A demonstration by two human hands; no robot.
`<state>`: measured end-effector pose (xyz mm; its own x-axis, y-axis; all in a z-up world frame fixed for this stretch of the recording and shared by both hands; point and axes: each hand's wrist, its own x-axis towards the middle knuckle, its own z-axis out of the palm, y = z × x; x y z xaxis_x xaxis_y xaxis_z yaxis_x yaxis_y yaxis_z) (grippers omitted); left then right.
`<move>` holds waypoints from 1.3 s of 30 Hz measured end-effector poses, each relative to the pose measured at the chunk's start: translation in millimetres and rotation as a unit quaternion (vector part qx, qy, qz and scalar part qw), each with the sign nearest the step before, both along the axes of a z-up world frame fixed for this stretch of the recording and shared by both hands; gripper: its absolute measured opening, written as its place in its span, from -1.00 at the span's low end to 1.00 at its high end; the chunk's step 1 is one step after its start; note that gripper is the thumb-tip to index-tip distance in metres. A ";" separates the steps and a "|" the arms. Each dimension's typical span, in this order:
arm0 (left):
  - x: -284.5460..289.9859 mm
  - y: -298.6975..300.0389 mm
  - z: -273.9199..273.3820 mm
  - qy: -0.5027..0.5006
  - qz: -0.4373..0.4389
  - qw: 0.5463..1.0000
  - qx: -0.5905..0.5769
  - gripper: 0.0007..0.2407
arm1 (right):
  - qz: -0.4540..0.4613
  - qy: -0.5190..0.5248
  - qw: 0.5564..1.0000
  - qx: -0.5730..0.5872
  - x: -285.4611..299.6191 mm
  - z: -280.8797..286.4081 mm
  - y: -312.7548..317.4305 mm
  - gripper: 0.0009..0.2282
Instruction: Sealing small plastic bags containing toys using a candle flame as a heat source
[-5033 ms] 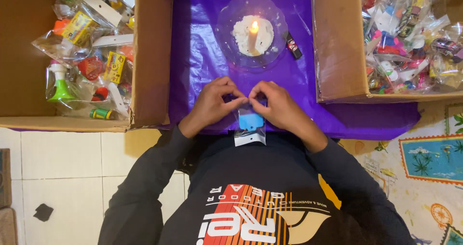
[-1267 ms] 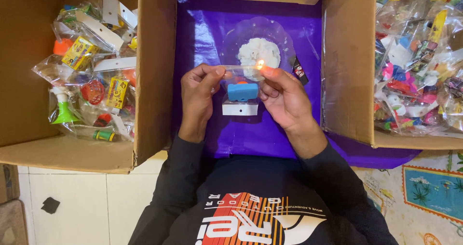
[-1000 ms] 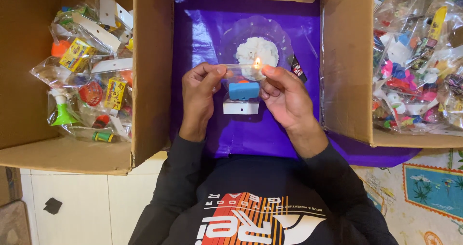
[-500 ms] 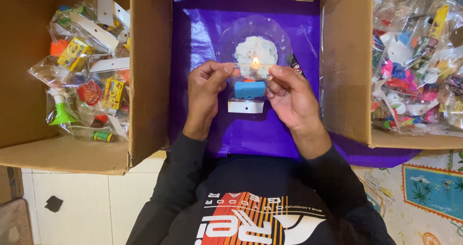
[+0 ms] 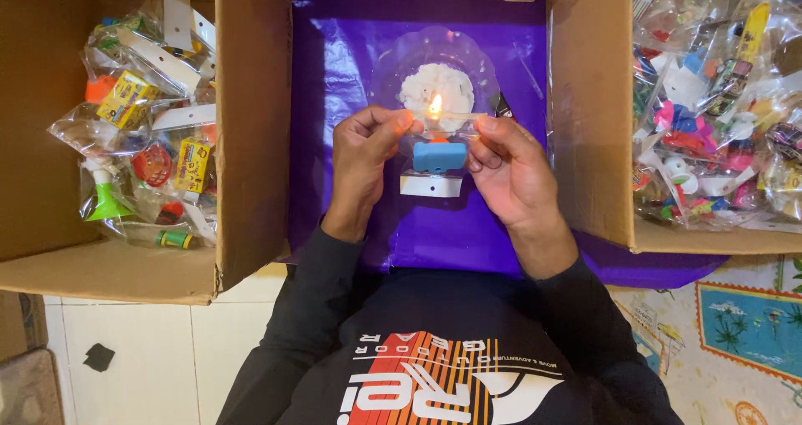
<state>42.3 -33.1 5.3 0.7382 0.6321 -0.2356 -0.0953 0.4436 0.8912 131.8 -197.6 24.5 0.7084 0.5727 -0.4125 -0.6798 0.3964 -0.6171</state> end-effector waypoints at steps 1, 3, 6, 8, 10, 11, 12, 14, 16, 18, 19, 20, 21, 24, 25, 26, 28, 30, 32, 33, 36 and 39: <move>0.4 -1.1 -0.8 0.004 -0.002 1.000 -0.003 -0.85 | -0.001 0.001 1.000 -0.001 -0.4 0.3 -0.9 -0.76; 1.7 -2.9 -9.1 0.003 -0.003 1.000 -0.001 -0.85 | -0.003 -0.002 1.000 -0.001 -1.1 0.4 -4.2 -0.76; 3.5 -6.2 -4.9 0.005 -0.002 1.000 0.007 -0.85 | -0.002 -0.003 1.000 0.002 -1.2 2.9 -7.1 -0.76; 4.8 -8.6 -1.4 0.008 -0.001 1.000 0.011 -0.84 | -0.001 -0.002 1.000 0.003 -1.5 3.5 -10.2 -0.76; 6.1 -9.2 -2.3 0.016 -0.011 1.000 -0.001 -0.83 | -0.009 -0.001 1.000 0.013 -2.2 2.2 -13.5 -0.77; 6.1 -10.2 0.3 0.016 -0.011 1.000 0.000 -0.83 | -0.009 -0.001 1.000 0.014 -3.0 2.2 -14.6 -0.77; 6.5 -11.0 2.9 0.019 -0.011 1.000 0.001 -0.84 | -0.012 0.001 1.000 0.018 -3.5 2.2 -15.5 -0.78; 8.0 -12.4 -0.8 0.022 -0.012 1.000 0.002 -0.85 | -0.016 0.003 1.000 0.023 -4.0 1.2 -18.1 -0.78; 9.8 -13.4 -13.4 0.021 -0.015 1.000 -0.015 -0.82 | -0.018 0.002 1.000 0.025 -4.1 -1.0 -21.1 -0.85; 10.8 -18.2 3.0 0.020 -0.016 1.000 -0.016 -0.83 | -0.020 0.004 0.999 0.025 -4.8 -3.7 -25.4 -0.85; 11.4 -20.6 11.1 0.019 -0.018 1.000 -0.018 -0.84 | -0.022 0.006 0.999 0.025 -5.0 -5.0 -27.5 -0.85; 11.4 -22.0 13.9 0.019 -0.018 0.999 -0.018 -0.84 | -0.023 0.007 0.999 0.025 -5.3 -5.6 -29.1 -0.85; 11.4 -23.5 16.6 0.022 -0.020 0.999 -0.020 -0.85 | -0.023 0.007 0.999 0.024 -5.5 -6.3 -30.7 -0.85; 12.1 -24.7 19.2 0.026 -0.023 0.999 -0.022 -0.85 | -0.026 0.007 0.999 0.024 -5.8 -7.6 -33.4 -0.85; 11.9 -24.3 19.3 0.029 -0.022 0.999 -0.021 -0.85 | -0.027 0.007 0.999 0.025 -6.3 -7.8 -33.7 -0.85; 12.3 -23.2 17.8 0.028 -0.024 0.999 -0.021 -0.85 | -0.028 0.006 0.999 0.025 -6.1 -7.7 -32.1 -0.85; 12.2 -21.0 14.5 0.026 -0.021 0.999 -0.022 -0.85 | -0.027 0.004 0.999 0.031 -6.3 -7.7 -28.9 -0.86; 11.8 -21.5 24.3 0.021 -0.019 0.999 -0.026 -0.85 | -0.026 0.003 0.999 0.034 -7.1 -6.0 -26.7 -0.83; 10.7 -18.8 21.5 0.016 -0.016 0.999 -0.030 -0.85 | -0.023 0.003 0.999 0.037 -8.0 -4.7 -23.4 -0.80; 10.2 -16.5 13.7 0.012 -0.016 0.999 -0.034 -0.86 | -0.025 0.004 0.999 0.034 -8.3 -4.4 -21.8 -0.81; 8.2 -11.1 -5.4 0.008 -0.013 0.999 -0.039 -0.86 | -0.026 0.003 0.999 0.028 -8.8 -0.5 -17.0 -0.82; 8.1 -7.2 -17.8 0.008 -0.014 0.999 -0.048 -0.85 | -0.024 0.003 0.999 0.025 -9.6 2.5 -12.9 -0.83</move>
<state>50.4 -40.3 -12.5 0.7505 0.5858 -0.3060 -0.0683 0.5293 0.8457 122.2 -210.5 27.1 0.7335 0.5579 -0.3883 -0.6626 0.4594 -0.5915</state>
